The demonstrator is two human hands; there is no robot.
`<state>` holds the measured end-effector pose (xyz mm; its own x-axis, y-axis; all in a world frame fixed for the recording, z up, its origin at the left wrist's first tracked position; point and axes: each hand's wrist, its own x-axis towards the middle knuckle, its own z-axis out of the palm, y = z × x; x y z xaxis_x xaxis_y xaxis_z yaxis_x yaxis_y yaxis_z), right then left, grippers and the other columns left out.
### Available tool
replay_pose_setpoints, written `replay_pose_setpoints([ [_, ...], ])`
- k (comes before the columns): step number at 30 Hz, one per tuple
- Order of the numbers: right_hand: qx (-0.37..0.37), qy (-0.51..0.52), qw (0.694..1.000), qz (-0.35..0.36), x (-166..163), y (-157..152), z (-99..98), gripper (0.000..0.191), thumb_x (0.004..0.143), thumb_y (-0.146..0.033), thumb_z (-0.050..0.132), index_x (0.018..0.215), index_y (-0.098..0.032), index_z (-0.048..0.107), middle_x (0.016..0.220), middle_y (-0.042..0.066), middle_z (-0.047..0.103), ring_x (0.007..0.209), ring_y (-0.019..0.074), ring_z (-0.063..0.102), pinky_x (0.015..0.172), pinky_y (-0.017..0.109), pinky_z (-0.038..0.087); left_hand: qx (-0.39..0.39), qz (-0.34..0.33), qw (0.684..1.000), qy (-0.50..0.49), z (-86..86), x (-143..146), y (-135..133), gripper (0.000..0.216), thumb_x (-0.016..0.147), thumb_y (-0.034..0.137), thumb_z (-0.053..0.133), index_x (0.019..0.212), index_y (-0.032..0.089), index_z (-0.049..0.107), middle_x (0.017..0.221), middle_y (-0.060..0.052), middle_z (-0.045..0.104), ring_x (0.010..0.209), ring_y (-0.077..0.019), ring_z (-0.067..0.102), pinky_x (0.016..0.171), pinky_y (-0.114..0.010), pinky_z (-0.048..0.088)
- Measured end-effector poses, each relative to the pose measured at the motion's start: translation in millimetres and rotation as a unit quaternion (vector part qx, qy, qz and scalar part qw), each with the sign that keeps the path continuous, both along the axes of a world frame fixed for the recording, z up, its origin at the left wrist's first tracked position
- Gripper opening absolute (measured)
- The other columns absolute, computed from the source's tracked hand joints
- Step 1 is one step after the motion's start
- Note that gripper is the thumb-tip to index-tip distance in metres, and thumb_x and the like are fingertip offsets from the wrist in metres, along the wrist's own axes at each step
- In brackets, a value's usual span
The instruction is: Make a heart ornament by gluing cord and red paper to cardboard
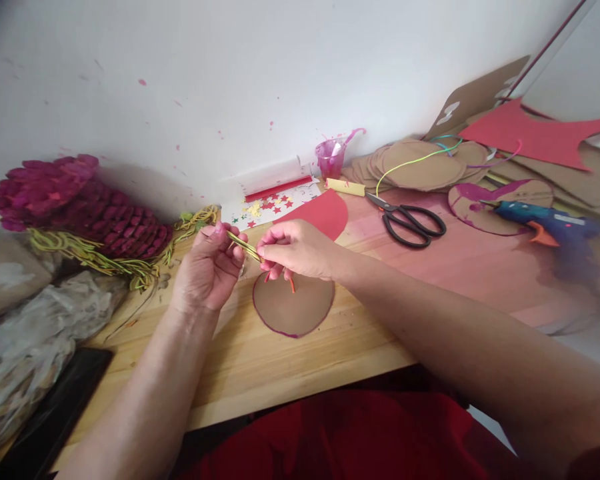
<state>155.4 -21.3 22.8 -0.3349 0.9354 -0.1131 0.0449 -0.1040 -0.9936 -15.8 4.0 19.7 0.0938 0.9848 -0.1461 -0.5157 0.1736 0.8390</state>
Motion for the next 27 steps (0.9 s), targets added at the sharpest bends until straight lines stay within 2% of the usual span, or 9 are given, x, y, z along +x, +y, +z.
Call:
replay_pose_setpoints([
  [7,-0.011,-0.005,1.000,0.009,-0.2,0.1,-0.1,0.012,0.089,-0.014,0.060,0.077,-0.016,0.059,0.073,0.004,0.070,0.057,0.0124,0.067,0.042,0.018,0.049,0.038,-0.007,0.999,-0.004,-2.4,-0.5,-0.1,0.021,0.081,0.016,0.075,0.070,0.018,0.057,0.079,0.002,0.066,0.070,-0.0088,0.067,0.052,-0.012,0.051],
  [19,-0.022,-0.006,1.000,0.016,-1.9,-2.5,3.0,0.012,0.087,-0.014,0.063,0.076,-0.016,0.060,0.073,0.005,0.071,0.057,0.0120,0.066,0.044,0.019,0.049,0.051,0.003,0.999,-0.012,-1.5,-0.1,0.9,0.024,0.081,0.011,0.073,0.065,0.017,0.056,0.077,0.000,0.066,0.069,-0.0076,0.066,0.051,-0.009,0.049],
  [27,-0.007,-0.008,1.000,0.022,-2.9,-3.9,5.2,0.014,0.089,-0.011,0.057,0.076,-0.016,0.057,0.070,0.002,0.069,0.054,0.0096,0.064,0.046,0.018,0.050,0.047,0.018,0.999,-0.019,-4.0,-0.9,1.9,0.022,0.082,0.009,0.071,0.069,0.017,0.055,0.076,0.000,0.067,0.071,-0.0081,0.068,0.051,-0.008,0.049],
])
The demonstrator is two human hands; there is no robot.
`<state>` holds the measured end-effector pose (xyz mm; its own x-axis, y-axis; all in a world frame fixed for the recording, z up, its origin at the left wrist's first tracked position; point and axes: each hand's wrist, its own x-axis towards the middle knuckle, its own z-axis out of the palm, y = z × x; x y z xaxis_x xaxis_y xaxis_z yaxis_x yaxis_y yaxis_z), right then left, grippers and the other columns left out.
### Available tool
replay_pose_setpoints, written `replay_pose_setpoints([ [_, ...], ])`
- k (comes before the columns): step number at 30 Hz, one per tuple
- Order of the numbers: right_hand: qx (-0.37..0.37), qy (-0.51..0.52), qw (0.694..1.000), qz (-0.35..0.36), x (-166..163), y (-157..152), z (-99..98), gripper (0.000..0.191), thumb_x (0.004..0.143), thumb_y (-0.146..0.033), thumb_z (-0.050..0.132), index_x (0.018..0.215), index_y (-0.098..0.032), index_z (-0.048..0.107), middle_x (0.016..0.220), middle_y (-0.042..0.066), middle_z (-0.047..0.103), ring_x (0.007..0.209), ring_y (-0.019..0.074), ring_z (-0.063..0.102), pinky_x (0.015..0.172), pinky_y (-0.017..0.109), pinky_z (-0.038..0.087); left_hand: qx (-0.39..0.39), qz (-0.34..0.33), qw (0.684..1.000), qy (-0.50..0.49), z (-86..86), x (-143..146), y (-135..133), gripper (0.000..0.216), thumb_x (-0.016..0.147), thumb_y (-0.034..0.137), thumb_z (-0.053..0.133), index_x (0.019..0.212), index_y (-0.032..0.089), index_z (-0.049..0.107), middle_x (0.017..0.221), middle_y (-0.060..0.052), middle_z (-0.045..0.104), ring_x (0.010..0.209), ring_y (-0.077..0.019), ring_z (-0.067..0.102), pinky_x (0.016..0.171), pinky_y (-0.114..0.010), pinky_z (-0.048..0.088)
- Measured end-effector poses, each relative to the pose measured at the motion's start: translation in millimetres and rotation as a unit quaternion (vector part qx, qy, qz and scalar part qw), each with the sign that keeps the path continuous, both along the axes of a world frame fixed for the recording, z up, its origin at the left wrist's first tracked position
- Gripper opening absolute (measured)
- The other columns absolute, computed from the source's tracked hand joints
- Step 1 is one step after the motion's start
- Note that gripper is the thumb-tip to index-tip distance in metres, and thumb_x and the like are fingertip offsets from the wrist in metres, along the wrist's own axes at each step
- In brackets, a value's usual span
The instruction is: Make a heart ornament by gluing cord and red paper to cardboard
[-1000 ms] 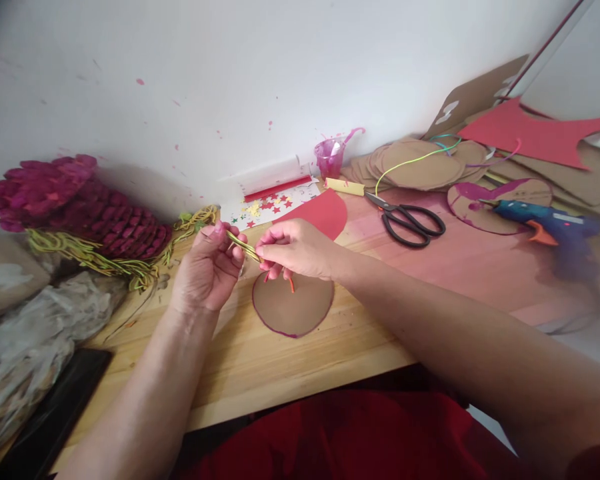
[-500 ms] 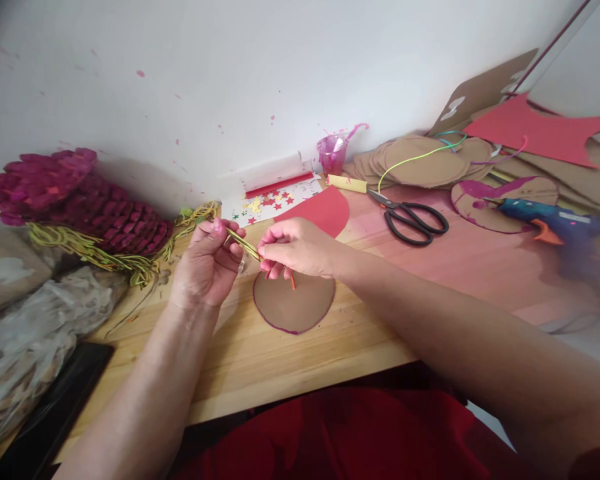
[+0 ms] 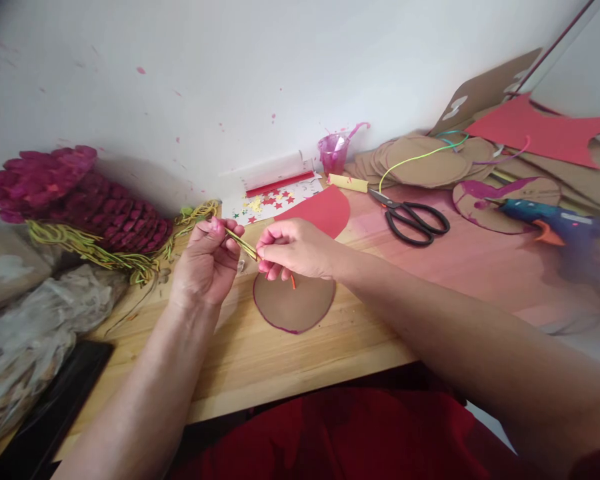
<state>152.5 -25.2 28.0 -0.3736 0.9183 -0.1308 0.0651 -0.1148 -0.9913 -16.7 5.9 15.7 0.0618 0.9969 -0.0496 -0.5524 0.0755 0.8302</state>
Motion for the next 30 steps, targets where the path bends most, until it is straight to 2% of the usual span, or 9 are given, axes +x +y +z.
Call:
replay_pose_setpoints([
  [12,0.002,-0.041,0.999,0.032,0.6,2.2,-7.2,0.012,0.091,-0.016,0.057,0.081,-0.015,0.063,0.077,0.005,0.071,0.059,0.0114,0.065,0.051,0.021,0.053,-0.040,-0.034,0.999,0.002,1.9,3.2,-2.3,0.018,0.084,0.010,0.069,0.070,0.014,0.060,0.075,-0.001,0.067,0.064,-0.0056,0.065,0.058,-0.010,0.054],
  [18,0.023,-0.049,0.999,-0.002,5.0,5.3,-4.8,0.012,0.088,-0.011,0.060,0.095,-0.014,0.070,0.080,0.005,0.074,0.059,0.0114,0.065,0.052,0.021,0.053,-0.044,-0.036,0.998,0.041,1.2,3.1,-2.5,0.017,0.080,0.014,0.075,0.070,0.015,0.061,0.073,0.000,0.068,0.063,-0.0063,0.065,0.060,-0.012,0.056],
  [24,0.052,-0.067,0.996,0.034,4.5,3.4,-8.2,0.016,0.088,-0.030,0.066,0.086,-0.014,0.070,0.078,0.006,0.072,0.067,0.0145,0.067,0.048,0.020,0.052,-0.046,-0.031,0.998,0.036,1.8,3.6,-3.0,0.016,0.082,0.012,0.073,0.071,0.015,0.062,0.073,-0.001,0.069,0.064,-0.0065,0.066,0.063,-0.013,0.056],
  [30,0.064,-0.103,0.992,0.020,9.0,9.2,-16.1,0.013,0.088,-0.017,0.060,0.083,-0.015,0.073,0.080,0.007,0.075,0.069,0.0151,0.070,0.046,0.018,0.050,-0.035,-0.008,0.999,0.032,3.5,0.5,-1.0,0.015,0.083,0.008,0.069,0.070,0.015,0.063,0.073,0.000,0.068,0.068,-0.0067,0.068,0.065,-0.012,0.057],
])
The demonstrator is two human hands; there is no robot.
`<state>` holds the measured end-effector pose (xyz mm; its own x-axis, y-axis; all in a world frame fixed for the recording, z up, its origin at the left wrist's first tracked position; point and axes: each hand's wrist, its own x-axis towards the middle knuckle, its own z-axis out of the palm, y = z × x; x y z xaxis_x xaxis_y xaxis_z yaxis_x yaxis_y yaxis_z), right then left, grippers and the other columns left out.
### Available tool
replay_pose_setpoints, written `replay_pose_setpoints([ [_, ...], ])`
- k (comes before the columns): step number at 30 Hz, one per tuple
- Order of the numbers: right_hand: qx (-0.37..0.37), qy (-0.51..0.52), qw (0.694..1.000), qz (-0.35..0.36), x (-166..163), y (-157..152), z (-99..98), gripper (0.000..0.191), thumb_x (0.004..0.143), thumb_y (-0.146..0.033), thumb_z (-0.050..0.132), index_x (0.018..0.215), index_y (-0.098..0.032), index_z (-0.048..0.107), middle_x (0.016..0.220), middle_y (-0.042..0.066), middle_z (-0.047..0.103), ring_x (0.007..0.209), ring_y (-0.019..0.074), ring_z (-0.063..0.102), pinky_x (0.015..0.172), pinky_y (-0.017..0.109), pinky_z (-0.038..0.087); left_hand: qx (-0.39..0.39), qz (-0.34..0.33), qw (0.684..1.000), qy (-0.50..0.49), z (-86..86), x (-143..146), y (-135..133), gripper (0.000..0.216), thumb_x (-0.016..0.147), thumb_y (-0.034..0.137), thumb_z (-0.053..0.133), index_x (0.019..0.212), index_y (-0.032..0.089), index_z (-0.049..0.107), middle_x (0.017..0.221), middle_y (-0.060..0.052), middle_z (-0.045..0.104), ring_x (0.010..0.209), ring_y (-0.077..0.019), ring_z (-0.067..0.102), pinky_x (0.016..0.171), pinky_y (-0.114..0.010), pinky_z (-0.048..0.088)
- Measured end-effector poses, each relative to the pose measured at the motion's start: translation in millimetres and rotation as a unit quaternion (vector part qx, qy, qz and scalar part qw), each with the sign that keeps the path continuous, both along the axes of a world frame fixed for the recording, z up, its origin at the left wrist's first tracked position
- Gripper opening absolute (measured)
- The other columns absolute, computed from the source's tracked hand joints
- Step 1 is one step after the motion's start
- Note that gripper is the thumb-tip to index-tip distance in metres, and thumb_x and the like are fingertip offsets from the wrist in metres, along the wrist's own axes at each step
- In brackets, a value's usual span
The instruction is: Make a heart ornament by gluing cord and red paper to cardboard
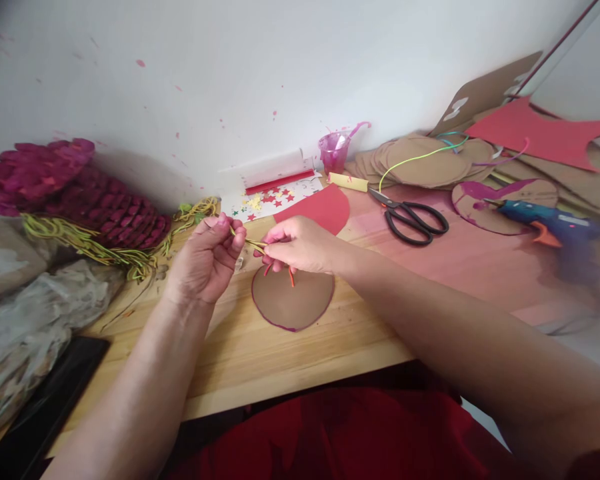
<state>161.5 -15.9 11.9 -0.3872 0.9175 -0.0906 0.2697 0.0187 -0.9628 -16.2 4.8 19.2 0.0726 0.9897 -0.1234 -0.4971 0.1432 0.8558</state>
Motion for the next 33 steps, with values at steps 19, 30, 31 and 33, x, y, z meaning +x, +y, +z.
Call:
replay_pose_setpoints([
  [19,-0.248,0.217,0.941,0.076,-0.8,-3.3,8.9,0.028,0.098,-0.042,0.055,0.091,-0.017,0.065,0.077,0.005,0.068,0.056,0.0107,0.061,0.040,0.017,0.040,0.033,-0.077,0.996,0.040,6.8,-2.6,-5.8,0.015,0.084,0.015,0.070,0.072,0.016,0.062,0.075,-0.001,0.068,0.063,-0.0068,0.065,0.059,-0.013,0.054],
  [30,-0.088,0.111,0.989,0.052,-3.6,-5.8,0.0,0.030,0.100,-0.037,0.050,0.082,-0.016,0.061,0.063,-0.005,0.047,0.049,0.0057,0.044,0.043,0.016,0.037,0.045,-0.059,0.997,0.025,3.2,-3.1,-5.3,0.019,0.078,0.017,0.076,0.073,0.017,0.058,0.082,-0.001,0.069,0.076,-0.0102,0.070,0.058,-0.013,0.053],
  [31,-0.081,0.097,0.991,0.049,-3.7,-5.6,-0.6,0.029,0.100,-0.037,0.049,0.083,-0.016,0.062,0.064,-0.004,0.049,0.050,0.0059,0.046,0.044,0.016,0.038,0.036,-0.053,0.998,0.017,2.5,-2.9,-4.4,0.017,0.077,0.014,0.075,0.072,0.017,0.059,0.083,-0.001,0.069,0.077,-0.0096,0.070,0.059,-0.012,0.054],
  [33,-0.066,0.072,0.994,0.045,-4.0,-5.2,-1.3,0.028,0.099,-0.036,0.050,0.084,-0.016,0.063,0.066,-0.003,0.052,0.051,0.0064,0.049,0.044,0.017,0.039,0.021,-0.044,0.999,0.001,1.6,-2.2,-2.9,0.015,0.077,0.010,0.073,0.071,0.015,0.060,0.084,-0.001,0.070,0.078,-0.0087,0.070,0.065,-0.012,0.055],
])
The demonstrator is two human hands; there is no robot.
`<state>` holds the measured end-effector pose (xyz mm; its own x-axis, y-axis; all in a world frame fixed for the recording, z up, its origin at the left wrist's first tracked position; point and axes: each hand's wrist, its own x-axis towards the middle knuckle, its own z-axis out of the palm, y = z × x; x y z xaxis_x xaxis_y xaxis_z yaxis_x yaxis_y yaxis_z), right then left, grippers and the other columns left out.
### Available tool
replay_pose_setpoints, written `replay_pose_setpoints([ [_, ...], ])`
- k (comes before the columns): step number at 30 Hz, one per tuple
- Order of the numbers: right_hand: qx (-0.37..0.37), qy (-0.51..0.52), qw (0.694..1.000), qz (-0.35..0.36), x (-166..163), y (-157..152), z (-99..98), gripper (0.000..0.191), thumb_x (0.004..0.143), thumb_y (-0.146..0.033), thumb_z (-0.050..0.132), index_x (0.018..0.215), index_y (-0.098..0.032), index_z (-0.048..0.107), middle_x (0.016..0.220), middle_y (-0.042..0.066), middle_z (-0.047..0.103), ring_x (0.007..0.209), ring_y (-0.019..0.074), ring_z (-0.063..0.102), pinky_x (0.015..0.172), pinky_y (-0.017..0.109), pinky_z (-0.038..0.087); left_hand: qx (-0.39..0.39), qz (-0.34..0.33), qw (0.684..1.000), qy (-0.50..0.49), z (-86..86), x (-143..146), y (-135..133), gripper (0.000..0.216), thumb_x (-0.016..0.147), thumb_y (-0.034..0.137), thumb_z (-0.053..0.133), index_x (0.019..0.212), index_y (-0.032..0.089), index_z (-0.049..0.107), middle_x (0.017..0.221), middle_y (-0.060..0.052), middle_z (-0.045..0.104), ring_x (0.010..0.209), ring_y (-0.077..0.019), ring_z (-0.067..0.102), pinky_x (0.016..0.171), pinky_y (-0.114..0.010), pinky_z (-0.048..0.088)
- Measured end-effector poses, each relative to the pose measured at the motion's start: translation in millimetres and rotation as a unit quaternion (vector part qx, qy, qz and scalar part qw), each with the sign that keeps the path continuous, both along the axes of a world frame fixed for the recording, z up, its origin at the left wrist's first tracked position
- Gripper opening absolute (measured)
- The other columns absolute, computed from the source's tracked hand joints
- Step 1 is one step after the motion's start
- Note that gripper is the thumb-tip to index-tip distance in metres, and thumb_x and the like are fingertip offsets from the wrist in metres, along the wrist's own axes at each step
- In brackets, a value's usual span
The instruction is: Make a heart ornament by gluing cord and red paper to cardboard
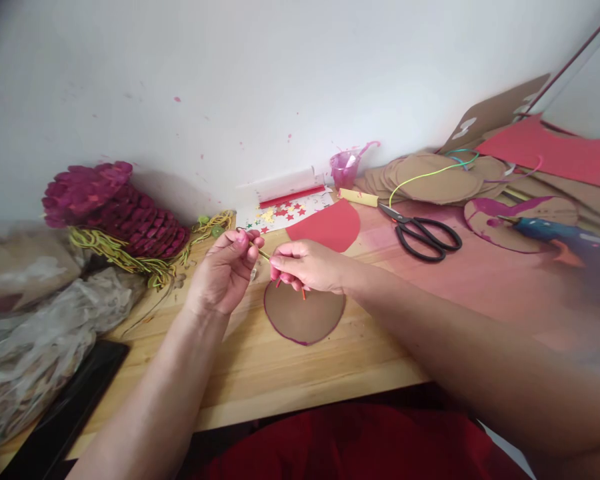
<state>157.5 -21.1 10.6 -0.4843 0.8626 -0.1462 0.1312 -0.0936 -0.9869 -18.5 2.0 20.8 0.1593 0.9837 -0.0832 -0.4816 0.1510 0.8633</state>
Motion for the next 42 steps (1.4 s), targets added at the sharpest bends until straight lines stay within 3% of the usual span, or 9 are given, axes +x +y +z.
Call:
replay_pose_setpoints([
  [3,0.024,-0.030,0.999,-0.014,-1.0,0.5,1.1,0.025,0.096,-0.034,0.054,0.084,-0.016,0.065,0.070,0.000,0.060,0.056,0.0091,0.056,0.046,0.019,0.043,-0.015,0.003,1.000,-0.008,0.6,1.1,0.8,0.012,0.076,0.008,0.072,0.070,0.014,0.063,0.082,-0.002,0.071,0.074,-0.0081,0.070,0.068,-0.013,0.057],
  [6,0.031,-0.019,0.996,-0.077,-2.3,1.0,4.9,0.013,0.090,-0.027,0.062,0.093,-0.016,0.069,0.085,0.005,0.070,0.071,0.0131,0.063,0.053,0.021,0.048,-0.022,-0.002,1.000,0.013,2.2,1.7,-0.6,0.014,0.073,0.011,0.074,0.068,0.014,0.062,0.079,-0.003,0.072,0.068,-0.0090,0.070,0.062,-0.015,0.057],
  [9,0.027,0.044,0.990,-0.130,-3.0,1.3,9.0,0.021,0.084,-0.022,0.067,0.104,-0.017,0.072,0.095,0.006,0.073,0.078,0.0147,0.065,0.063,0.025,0.051,-0.024,-0.016,0.999,0.043,2.8,2.2,-3.0,0.019,0.070,0.016,0.079,0.069,0.014,0.061,0.083,-0.003,0.073,0.065,-0.0100,0.070,0.059,-0.017,0.057],
  [13,0.025,0.106,0.987,-0.115,-5.2,-1.1,11.5,0.018,0.082,-0.023,0.069,0.099,-0.016,0.074,0.081,0.003,0.072,0.074,0.0145,0.064,0.066,0.027,0.050,-0.027,-0.030,0.997,0.066,2.6,3.9,-6.8,0.022,0.067,0.020,0.083,0.070,0.015,0.062,0.090,-0.003,0.074,0.060,-0.0085,0.068,0.056,-0.018,0.057],
  [18,-0.006,0.144,0.984,-0.106,-9.4,-4.3,9.0,0.011,0.079,-0.019,0.073,0.088,-0.015,0.073,0.085,0.004,0.073,0.079,0.0140,0.065,0.074,0.027,0.051,-0.017,-0.047,0.995,0.087,2.6,7.2,-10.9,0.022,0.064,0.022,0.085,0.070,0.014,0.066,0.092,-0.004,0.074,0.062,-0.0100,0.068,0.054,-0.019,0.057],
  [28,-0.014,0.153,0.976,-0.154,-9.4,-2.0,2.4,0.023,0.070,-0.033,0.084,0.078,-0.016,0.071,0.074,0.001,0.070,0.069,0.0133,0.065,0.067,0.027,0.052,0.041,-0.052,0.993,0.103,2.9,10.7,-15.3,0.028,0.072,0.036,0.083,0.083,0.017,0.067,0.098,-0.004,0.072,0.063,-0.0118,0.069,0.056,-0.023,0.060],
  [36,-0.009,0.188,0.962,-0.198,-5.5,1.5,6.3,0.025,0.070,-0.035,0.083,0.075,-0.018,0.066,0.071,-0.002,0.066,0.063,0.0118,0.062,0.063,0.028,0.053,-0.049,-0.103,0.991,0.075,-1.9,10.5,-9.0,0.022,0.082,0.032,0.074,0.088,0.012,0.068,0.079,-0.005,0.069,0.055,-0.0115,0.067,0.051,-0.021,0.057],
  [42,0.050,0.166,0.956,-0.239,-5.4,3.3,7.8,0.023,0.070,-0.033,0.081,0.072,-0.018,0.064,0.073,-0.002,0.063,0.067,0.0117,0.058,0.065,0.028,0.050,-0.065,-0.124,0.987,0.079,-4.0,11.0,-10.6,0.024,0.074,0.028,0.081,0.082,0.008,0.071,0.071,-0.007,0.070,0.057,-0.0109,0.065,0.051,-0.018,0.053],
])
